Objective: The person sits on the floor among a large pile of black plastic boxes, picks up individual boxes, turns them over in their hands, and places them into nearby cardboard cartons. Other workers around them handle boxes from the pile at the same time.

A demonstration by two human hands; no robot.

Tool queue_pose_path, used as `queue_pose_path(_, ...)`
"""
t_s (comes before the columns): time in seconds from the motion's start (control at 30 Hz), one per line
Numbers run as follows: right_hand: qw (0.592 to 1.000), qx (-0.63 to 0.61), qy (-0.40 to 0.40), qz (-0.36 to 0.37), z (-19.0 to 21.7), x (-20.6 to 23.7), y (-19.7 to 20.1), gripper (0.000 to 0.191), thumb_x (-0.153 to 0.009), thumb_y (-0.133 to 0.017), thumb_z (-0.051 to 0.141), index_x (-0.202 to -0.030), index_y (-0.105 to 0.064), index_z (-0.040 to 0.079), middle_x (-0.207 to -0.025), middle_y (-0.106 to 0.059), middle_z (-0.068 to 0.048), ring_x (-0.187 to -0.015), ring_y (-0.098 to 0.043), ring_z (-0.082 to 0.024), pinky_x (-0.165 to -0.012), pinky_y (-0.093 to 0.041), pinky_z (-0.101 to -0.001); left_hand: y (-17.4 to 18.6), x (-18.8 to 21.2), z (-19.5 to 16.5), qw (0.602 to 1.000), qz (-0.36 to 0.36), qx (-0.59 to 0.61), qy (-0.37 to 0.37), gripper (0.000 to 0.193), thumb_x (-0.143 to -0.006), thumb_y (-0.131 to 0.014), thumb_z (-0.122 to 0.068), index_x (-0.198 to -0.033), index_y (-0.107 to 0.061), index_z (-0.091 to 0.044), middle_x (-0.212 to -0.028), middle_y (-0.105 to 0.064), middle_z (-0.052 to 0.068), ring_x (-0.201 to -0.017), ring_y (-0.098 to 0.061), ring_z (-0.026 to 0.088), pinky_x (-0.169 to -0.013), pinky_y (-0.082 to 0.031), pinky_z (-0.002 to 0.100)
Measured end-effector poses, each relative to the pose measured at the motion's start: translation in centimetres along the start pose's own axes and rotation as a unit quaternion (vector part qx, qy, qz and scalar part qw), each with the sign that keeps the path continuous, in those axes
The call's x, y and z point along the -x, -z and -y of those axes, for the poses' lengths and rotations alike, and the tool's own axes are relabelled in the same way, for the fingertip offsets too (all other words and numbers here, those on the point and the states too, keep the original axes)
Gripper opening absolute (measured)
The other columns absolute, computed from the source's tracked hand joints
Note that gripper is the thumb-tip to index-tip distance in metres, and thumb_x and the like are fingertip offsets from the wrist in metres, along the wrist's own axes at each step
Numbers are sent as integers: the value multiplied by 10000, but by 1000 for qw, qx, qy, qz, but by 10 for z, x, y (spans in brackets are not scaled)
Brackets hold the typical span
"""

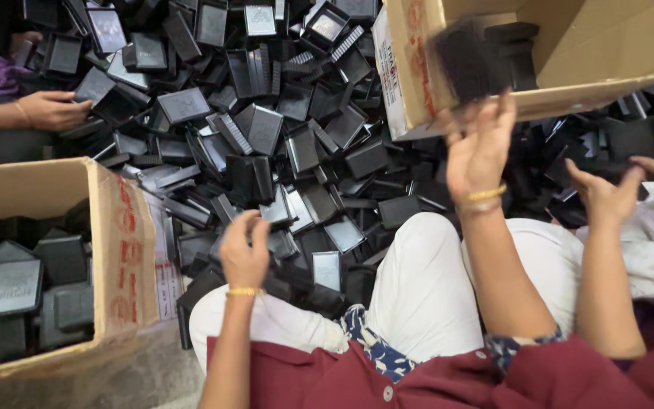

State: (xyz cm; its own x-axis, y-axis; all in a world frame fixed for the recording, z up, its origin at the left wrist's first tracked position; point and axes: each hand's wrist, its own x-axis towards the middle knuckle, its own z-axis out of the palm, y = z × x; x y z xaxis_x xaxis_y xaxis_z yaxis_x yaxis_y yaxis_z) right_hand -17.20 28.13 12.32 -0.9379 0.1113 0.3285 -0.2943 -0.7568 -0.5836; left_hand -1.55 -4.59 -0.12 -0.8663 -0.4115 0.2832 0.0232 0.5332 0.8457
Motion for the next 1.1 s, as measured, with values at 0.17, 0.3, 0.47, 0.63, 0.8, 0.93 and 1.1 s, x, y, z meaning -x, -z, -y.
queue_pose_path(0.17, 892, 436, 37, 111, -92, 13, 42, 216, -978, -756, 29, -1170, -666, 69, -1171, -640, -43, -1094, -636, -136, -993, -538, -290, -34, -25, 73, 938, 50, -341, 21, 509, -809, -755, -182, -1231, -557, 22, -1063, -605, 226, -970, -630, 425, -785, -535, 503)
queue_pose_path(0.3, 780, 590, -88, 189, -190, 26, 63, 456, -895, -750, 264, -1258, -612, 25, -1203, -654, -141, -1107, -663, -240, -867, -585, -342, -37, 7, 96, 934, 151, -321, 35, 319, -892, -634, -63, -1200, -562, -108, -1129, -612, 153, -1028, -643, 378, -837, -541, 508)
queue_pose_path(0.47, 500, 795, -116, 322, -256, 30, 48, 655, -821, -766, 521, -1315, -624, 114, -1308, -516, -224, -1143, -548, -384, -919, -520, -466, -37, 66, 70, 867, 344, -350, -82, 607, -868, -597, -44, -1419, -587, -299, -1169, -579, 147, -997, -607, 397, -758, -559, 499)
queue_pose_path(0.63, 435, 834, -84, 330, -250, 61, 67, 598, -721, -836, 499, -1107, -657, 79, -1527, -329, -247, -1165, -499, -389, -884, -517, -442, -42, 77, 58, 903, 295, -311, 19, 431, -733, -784, -331, -1140, -697, -220, -1342, -531, 145, -1209, -497, 421, -874, -481, 554)
queue_pose_path(0.8, 579, 728, 145, 336, -174, 83, 97, 560, -639, -808, 196, -1107, -542, 44, -1471, -404, -236, -1207, -515, -418, -1011, -525, -458, -32, 51, 54, 982, 60, -177, -14, 345, -924, -719, -267, -1247, -629, -185, -1428, -552, 127, -1316, -522, 365, -1078, -450, 455)
queue_pose_path(0.93, 580, 678, -75, 445, -104, 113, 77, 588, -644, -811, 167, -1178, -575, 104, -1282, -491, -155, -1159, -529, -360, -924, -517, -410, -7, 48, 21, 996, 38, 73, -41, 604, -858, -723, -240, -1386, -514, -32, -1480, -459, 204, -1310, -499, 403, -1080, -422, 443)
queue_pose_path(1.1, 708, 432, -375, 413, -53, 139, 47, 1087, -664, -858, 169, -1573, -261, 137, -1382, -594, -89, -1218, -569, -229, -999, -486, -356, -3, 73, -37, 962, 221, 149, -53, 583, -819, -740, -242, -1344, -558, -66, -1428, -520, 184, -1299, -519, 372, -1100, -421, 433)
